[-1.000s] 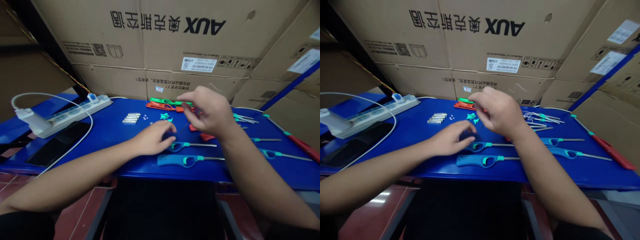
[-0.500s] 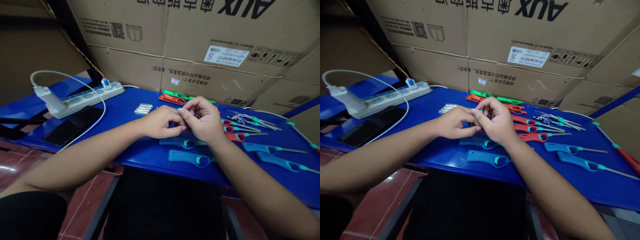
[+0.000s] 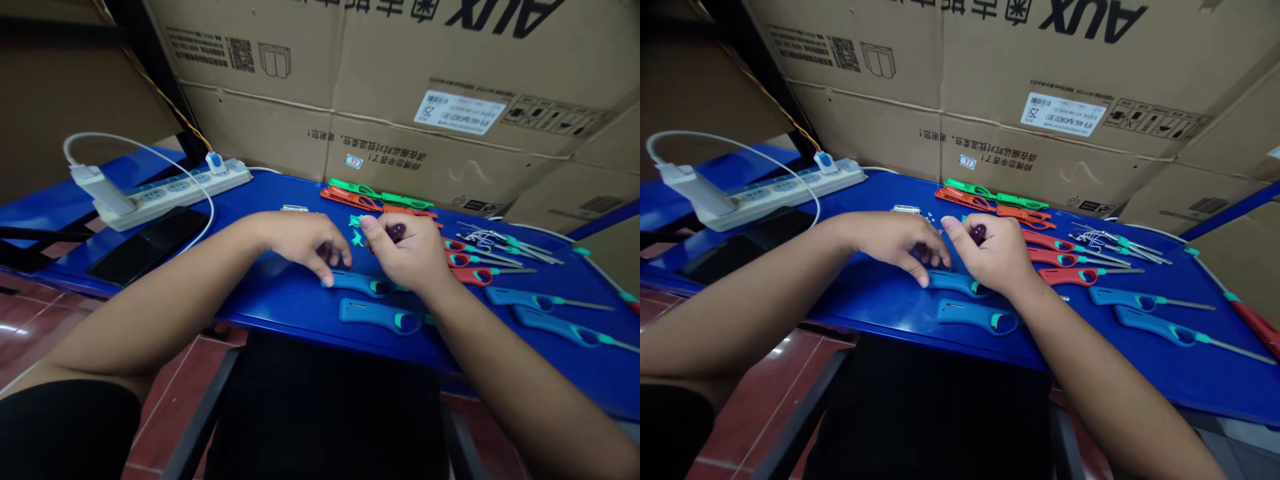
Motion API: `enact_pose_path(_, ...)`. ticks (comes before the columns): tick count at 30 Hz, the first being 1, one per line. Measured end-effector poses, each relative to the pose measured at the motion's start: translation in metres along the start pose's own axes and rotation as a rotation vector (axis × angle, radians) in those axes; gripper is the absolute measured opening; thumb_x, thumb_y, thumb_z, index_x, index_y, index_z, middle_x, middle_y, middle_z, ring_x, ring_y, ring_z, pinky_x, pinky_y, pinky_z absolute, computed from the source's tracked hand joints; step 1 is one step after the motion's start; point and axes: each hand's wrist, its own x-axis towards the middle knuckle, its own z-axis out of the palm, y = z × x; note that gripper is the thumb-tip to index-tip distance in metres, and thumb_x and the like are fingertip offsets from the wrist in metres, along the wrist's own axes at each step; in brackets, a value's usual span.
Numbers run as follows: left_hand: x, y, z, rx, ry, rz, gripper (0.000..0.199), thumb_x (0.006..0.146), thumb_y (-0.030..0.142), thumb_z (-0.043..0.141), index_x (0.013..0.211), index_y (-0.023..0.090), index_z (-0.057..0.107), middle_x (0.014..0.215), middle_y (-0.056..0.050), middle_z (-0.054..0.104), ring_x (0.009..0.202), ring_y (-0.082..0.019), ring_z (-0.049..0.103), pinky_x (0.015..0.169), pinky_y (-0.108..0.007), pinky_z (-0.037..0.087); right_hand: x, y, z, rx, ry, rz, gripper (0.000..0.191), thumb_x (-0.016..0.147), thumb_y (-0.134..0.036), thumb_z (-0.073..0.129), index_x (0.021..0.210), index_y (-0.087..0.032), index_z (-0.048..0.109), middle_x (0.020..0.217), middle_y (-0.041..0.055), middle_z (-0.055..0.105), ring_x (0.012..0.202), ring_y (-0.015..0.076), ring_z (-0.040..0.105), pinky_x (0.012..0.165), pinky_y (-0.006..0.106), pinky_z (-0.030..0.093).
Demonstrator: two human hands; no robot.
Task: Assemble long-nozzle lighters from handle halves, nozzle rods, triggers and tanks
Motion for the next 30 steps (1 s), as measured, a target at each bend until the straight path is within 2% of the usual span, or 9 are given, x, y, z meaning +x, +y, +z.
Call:
enact_pose_path(2, -0.005, -0.007, -0.004, 0.006, -0.117, -0.097, 0.058, 0.070, 0.044, 0.083, 0.122, 0.023, 0.066, 0.095, -0.002, 0.075, 0.076, -0.014, 0.066, 0.066, -0.021, 0.046, 0.002, -0.006, 0.000, 0.013, -0.029, -0.026, 0.047, 0.092, -0.049, 0.057, 0.056, -0.019, 0.055, 0.047, -0.0035, 0.049, 0.044, 0.0084, 0.040, 0.047, 0.025, 0.031)
enact_pose_path(3, -0.005, -0.009, -0.004, 0.016, -0.140, -0.127, 0.061, 0.068, 0.046, 0.084, 0.121, 0.023, 0.065, 0.094, -0.002, 0.074, 0.074, -0.014, 0.065, 0.065, -0.021, 0.046, 0.003, -0.008, 0.000, 0.024, -0.049, -0.043, 0.046, 0.091, -0.050, 0.058, 0.057, -0.019, 0.057, 0.047, -0.0036, 0.050, 0.044, 0.0083, 0.040, 0.048, 0.024, 0.031)
enact_pose_path(6, 0.000, -0.010, 0.003, 0.039, -0.154, -0.135, 0.053, 0.069, 0.047, 0.082, 0.112, 0.019, 0.067, 0.084, -0.001, 0.072, 0.068, -0.014, 0.062, 0.062, -0.022, 0.045, 0.004, -0.013, 0.003, 0.077, -0.126, -0.050, 0.044, 0.091, -0.050, 0.060, 0.059, -0.019, 0.058, 0.048, -0.0035, 0.054, 0.044, 0.0082, 0.041, 0.048, 0.023, 0.033)
enact_pose_path(11, 0.008, -0.005, 0.016, 0.019, -0.092, -0.089, 0.041, 0.071, 0.044, 0.082, 0.098, 0.016, 0.067, 0.076, 0.000, 0.069, 0.062, -0.013, 0.058, 0.058, -0.023, 0.042, 0.000, -0.010, 0.008, 0.107, -0.225, -0.004, 0.039, 0.090, -0.047, 0.062, 0.063, -0.018, 0.061, 0.057, -0.0005, 0.064, 0.051, 0.0100, 0.052, 0.053, 0.023, 0.038)
enact_pose_path(19, 0.010, -0.002, 0.018, -0.004, -0.054, -0.074, 0.035, 0.071, 0.040, 0.082, 0.093, 0.016, 0.066, 0.071, 0.001, 0.066, 0.059, -0.013, 0.056, 0.057, -0.024, 0.041, -0.003, -0.011, 0.002, 0.017, -0.219, -0.043, 0.042, 0.091, -0.045, 0.060, 0.059, -0.018, 0.058, 0.052, -0.0020, 0.058, 0.049, 0.0090, 0.047, 0.052, 0.023, 0.034)
enact_pose_path(25, 0.010, -0.005, 0.023, 0.087, -0.007, -0.037, 0.034, 0.071, 0.044, 0.081, 0.085, 0.016, 0.066, 0.074, 0.000, 0.066, 0.061, -0.013, 0.056, 0.058, -0.025, 0.041, 0.000, -0.009, 0.000, 0.019, -0.289, -0.001, 0.048, 0.092, -0.056, 0.055, 0.062, -0.018, 0.061, 0.056, -0.0001, 0.064, 0.052, 0.0110, 0.053, 0.054, 0.025, 0.036)
enact_pose_path(28, 0.010, -0.008, 0.027, 0.072, 0.039, -0.026, 0.039, 0.070, 0.046, 0.080, 0.093, 0.017, 0.068, 0.081, -0.002, 0.068, 0.068, -0.015, 0.060, 0.064, -0.027, 0.045, 0.007, -0.019, -0.003, -0.147, -0.366, 0.002, 0.056, 0.096, -0.057, 0.044, 0.062, -0.018, 0.065, 0.058, 0.0021, 0.064, 0.055, 0.0131, 0.055, 0.054, 0.027, 0.033)
enact_pose_path(30, 0.011, -0.011, 0.028, 0.035, 0.050, -0.031, 0.043, 0.070, 0.046, 0.080, 0.100, 0.018, 0.069, 0.086, -0.002, 0.070, 0.076, -0.017, 0.063, 0.073, -0.028, 0.048, 0.013, -0.030, -0.007, -0.289, -0.458, 0.008, 0.055, 0.098, -0.052, 0.042, 0.063, -0.018, 0.067, 0.058, 0.0029, 0.064, 0.055, 0.0137, 0.054, 0.055, 0.029, 0.031)
